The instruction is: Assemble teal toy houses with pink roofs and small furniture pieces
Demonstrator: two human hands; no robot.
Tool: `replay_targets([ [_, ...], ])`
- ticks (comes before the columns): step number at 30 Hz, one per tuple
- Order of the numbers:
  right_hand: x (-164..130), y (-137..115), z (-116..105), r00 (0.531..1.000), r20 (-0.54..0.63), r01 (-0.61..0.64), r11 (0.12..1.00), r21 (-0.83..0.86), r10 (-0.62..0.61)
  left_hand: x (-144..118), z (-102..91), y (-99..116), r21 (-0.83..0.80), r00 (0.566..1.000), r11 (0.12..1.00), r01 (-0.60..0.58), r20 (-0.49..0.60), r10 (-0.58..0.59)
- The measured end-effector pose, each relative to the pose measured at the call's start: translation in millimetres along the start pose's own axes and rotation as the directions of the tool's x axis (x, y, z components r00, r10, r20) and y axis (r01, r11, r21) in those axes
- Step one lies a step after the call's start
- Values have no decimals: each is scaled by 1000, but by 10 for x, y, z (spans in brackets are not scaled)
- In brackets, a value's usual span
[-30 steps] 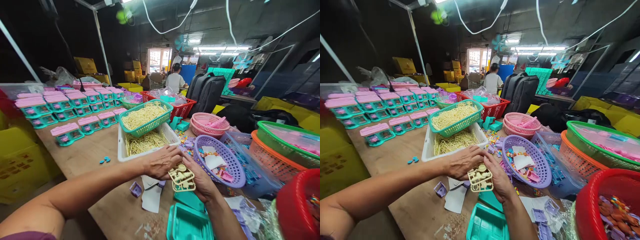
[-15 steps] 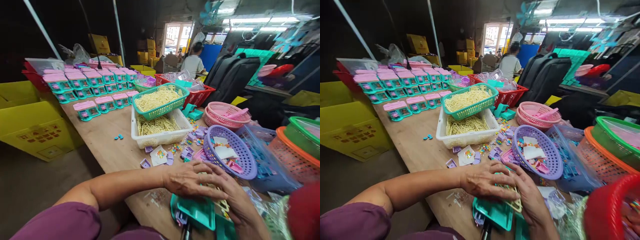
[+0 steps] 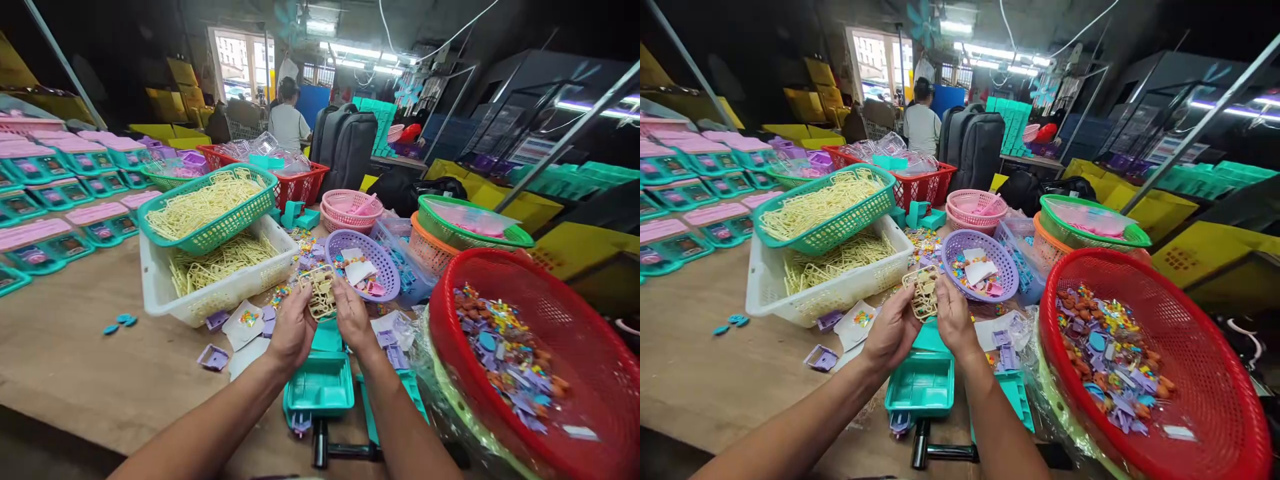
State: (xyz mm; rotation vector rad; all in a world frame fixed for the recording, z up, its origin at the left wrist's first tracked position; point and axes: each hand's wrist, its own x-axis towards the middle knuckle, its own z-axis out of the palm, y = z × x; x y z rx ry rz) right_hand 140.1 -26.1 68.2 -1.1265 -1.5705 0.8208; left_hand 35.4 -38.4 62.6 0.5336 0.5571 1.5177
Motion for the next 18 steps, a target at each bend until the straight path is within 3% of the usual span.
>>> replay_targets([
  [5, 34, 86, -17, 994, 109, 26, 1000, -16, -24, 1, -51, 3, -31, 998, 1000, -4, -59, 2],
  [12, 107, -8, -238, 917, 396, 30, 998, 58, -51, -13, -45, 219, 104, 989, 990, 98, 101, -109],
  [18, 69, 31, -174, 924, 379, -147, 967, 210, 58, 21, -102, 365, 238, 968, 963, 130, 178, -175],
])
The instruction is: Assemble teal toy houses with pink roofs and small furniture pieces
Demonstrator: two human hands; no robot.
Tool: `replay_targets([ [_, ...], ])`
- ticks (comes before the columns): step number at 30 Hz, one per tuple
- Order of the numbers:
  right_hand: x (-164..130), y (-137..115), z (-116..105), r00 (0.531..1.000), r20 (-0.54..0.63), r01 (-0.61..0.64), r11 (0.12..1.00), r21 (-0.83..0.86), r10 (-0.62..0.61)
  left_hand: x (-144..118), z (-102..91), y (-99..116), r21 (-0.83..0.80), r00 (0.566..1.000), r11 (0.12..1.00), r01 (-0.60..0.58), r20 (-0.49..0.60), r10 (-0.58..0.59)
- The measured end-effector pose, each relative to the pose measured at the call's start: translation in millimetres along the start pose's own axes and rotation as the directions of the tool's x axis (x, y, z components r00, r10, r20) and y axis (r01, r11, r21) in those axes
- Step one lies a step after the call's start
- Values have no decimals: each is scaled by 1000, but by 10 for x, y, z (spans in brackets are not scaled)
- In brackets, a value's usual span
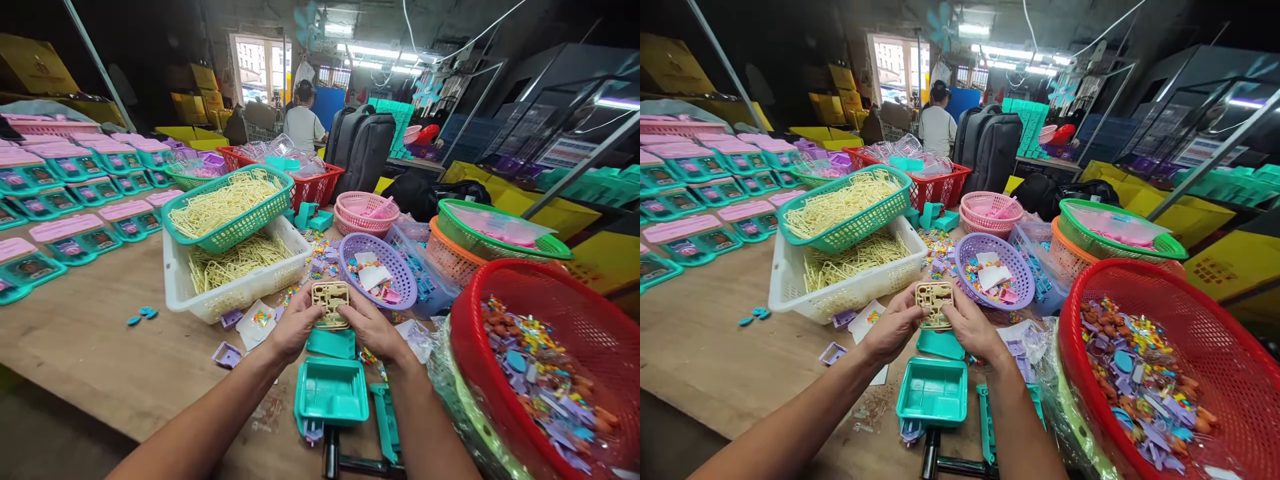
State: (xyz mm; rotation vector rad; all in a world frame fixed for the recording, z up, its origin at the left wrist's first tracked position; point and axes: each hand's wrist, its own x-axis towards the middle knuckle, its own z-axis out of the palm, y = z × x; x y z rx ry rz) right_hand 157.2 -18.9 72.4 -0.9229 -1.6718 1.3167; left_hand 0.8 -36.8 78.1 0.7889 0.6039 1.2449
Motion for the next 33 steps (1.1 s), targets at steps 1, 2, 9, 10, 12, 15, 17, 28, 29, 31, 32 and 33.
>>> replay_targets([
  [1, 1, 16, 13, 1000, -7, -8, 999, 48, 8, 15, -12, 8, 1, 1000, 1000, 10, 8, -10],
  [2, 1, 25, 24, 1000, -9, -15, 995, 96, 16, 33, -22, 6, -4, 1000, 1000, 12, 7, -12],
  [9, -24, -19, 130, 990, 15, -137, 933, 334, 141, 76, -102, -253, 269, 979, 945, -185, -32, 200],
  [10, -25, -7, 143, 986, -8, -152, 913, 380, 167, 71, -111, -266, 410, 966, 883, -228, -16, 257],
  [12, -17, 29, 161, 976, -61, -160, 876, 456, 211, 75, -122, -197, 711, 931, 635, -302, 76, 358],
  [15, 21, 21, 183, 968, -59, -180, 834, 522, 246, 152, -177, 219, 959, 904, 73, -275, 232, 360],
  [17, 104, -68, 233, 969, -23, -197, 825, 530, 247, 273, -313, 672, 987, 903, -131, -96, 142, 405],
  [28, 1664, -474, 1127, 990, 84, -137, 853, 503, 109, 835, -1568, 2076, 827, 717, -64, 558, -442, 539],
  [29, 1726, -436, 1161, 989, 84, -146, 853, 501, 121, 819, -1600, 2072, 828, 706, -49, 559, -444, 552],
  [31, 1778, -344, 1175, 986, 84, -167, 850, 500, 144, 774, -1633, 2078, 843, 682, -9, 538, -429, 592],
  [32, 1778, -300, 1162, 985, 83, -174, 848, 501, 153, 746, -1635, 2095, 856, 666, 17, 516, -414, 620],
  [33, 1767, -262, 1139, 984, 81, -178, 846, 503, 159, 716, -1626, 2121, 873, 649, 46, 486, -396, 650],
])
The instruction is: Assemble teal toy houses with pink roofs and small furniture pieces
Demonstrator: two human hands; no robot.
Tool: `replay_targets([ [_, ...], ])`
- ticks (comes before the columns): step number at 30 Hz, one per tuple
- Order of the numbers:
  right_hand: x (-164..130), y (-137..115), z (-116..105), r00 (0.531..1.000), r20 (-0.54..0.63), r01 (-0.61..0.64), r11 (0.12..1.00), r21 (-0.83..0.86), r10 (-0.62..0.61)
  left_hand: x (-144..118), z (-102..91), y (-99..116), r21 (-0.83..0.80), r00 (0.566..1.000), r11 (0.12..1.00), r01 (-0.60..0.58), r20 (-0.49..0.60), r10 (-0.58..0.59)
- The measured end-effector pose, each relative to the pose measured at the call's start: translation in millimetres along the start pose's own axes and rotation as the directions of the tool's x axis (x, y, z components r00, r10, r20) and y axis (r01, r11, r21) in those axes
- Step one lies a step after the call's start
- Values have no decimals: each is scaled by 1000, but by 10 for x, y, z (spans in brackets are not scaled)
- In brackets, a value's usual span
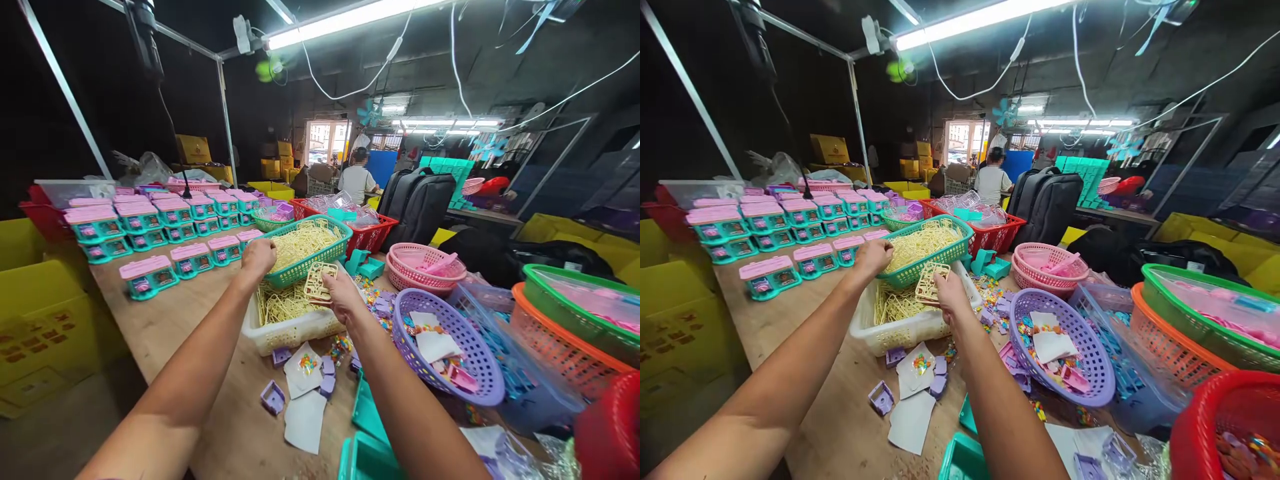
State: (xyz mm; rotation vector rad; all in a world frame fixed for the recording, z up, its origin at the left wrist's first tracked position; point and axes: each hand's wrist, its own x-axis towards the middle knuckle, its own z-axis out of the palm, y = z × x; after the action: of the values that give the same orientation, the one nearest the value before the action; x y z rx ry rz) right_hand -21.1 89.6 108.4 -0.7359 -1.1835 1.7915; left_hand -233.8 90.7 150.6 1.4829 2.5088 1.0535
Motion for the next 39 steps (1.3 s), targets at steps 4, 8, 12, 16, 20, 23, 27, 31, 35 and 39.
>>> replay_targets([
  [4, -64, 6, -130, 999, -42, 20, 1000, 22, -19, -109, -179, 90, -250, 994, 965, -73, -92, 51],
  [8, -210, -64, -181, 991, -127, 53, 997, 48, -46, -565, -96, 326, -520, 988, 843, -137, -4, 158],
  [12, -603, -105, -281, 979, -203, -5, 996, 88, 22, -1294, 271, 541, -664, 953, 743, -77, 170, 251],
  [16, -1173, -88, -505, 976, -213, 49, 997, 64, -34, -1946, 577, 757, -666, 935, 730, -152, 143, 325],
  [20, -1836, -95, -765, 943, -212, 202, 948, -245, -256, -2359, 625, 961, -638, 836, 714, -288, 197, 512],
  [23, -2291, -159, -931, 938, -188, 186, 883, -431, -290, -2516, 559, 989, -751, 600, 641, -158, 443, 667],
  [27, -2635, -262, -962, 951, -65, 196, 753, -628, -302, -2675, 480, 889, -814, 546, 580, -5, 484, 684],
  [31, -2710, -243, -751, 951, 69, 223, 514, -828, -302, -2753, 437, 762, -853, 627, 521, -8, 401, 667],
  [35, -2788, -87, -683, 964, 165, 242, 428, -871, -210, -2491, 580, 769, -810, 574, 582, -72, 444, 688],
  [39, -2930, 15, -982, 954, -48, 104, 478, -872, -296, -2320, 904, 1171, -531, 271, 576, -622, 544, 794],
])
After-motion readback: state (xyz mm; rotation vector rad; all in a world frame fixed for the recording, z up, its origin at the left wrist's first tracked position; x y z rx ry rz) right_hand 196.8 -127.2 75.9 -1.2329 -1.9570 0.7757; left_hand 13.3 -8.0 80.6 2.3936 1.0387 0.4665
